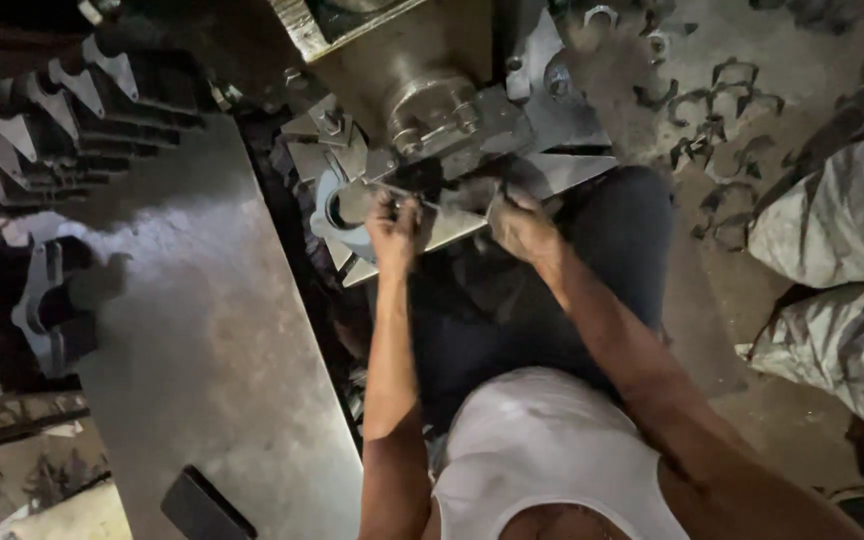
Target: Feeding metal pieces into a press machine and operating it to stamp them into shape.
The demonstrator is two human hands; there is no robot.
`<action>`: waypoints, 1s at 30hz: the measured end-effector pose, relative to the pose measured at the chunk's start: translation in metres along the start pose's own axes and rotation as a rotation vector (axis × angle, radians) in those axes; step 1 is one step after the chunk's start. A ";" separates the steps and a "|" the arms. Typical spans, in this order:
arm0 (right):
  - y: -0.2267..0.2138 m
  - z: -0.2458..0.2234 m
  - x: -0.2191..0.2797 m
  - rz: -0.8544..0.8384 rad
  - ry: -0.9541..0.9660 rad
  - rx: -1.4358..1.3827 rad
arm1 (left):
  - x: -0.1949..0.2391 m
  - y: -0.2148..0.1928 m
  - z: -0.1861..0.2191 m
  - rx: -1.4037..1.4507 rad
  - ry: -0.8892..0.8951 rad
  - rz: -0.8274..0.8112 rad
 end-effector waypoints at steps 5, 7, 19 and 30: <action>0.094 -0.090 0.057 -0.399 -0.232 0.106 | 0.019 0.030 -0.049 0.026 -0.314 -0.023; 0.090 -0.079 0.049 -0.314 -0.309 0.365 | 0.018 0.041 -0.003 -0.065 -0.172 -0.075; 0.057 -0.055 -0.006 -0.209 -0.865 1.155 | 0.031 0.055 0.022 -0.442 0.196 -0.152; 0.058 -0.054 -0.015 -0.275 -0.800 1.046 | 0.034 0.058 0.027 -0.428 0.185 -0.100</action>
Point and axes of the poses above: each hand's wrist, its own x-axis away from the middle knuckle, its own y-axis out of the palm, z = x × y, the point moved 7 cm from there along -x, towards the middle knuckle, and after that the axes turned 11 degrees about z, right-handed, at the moved point
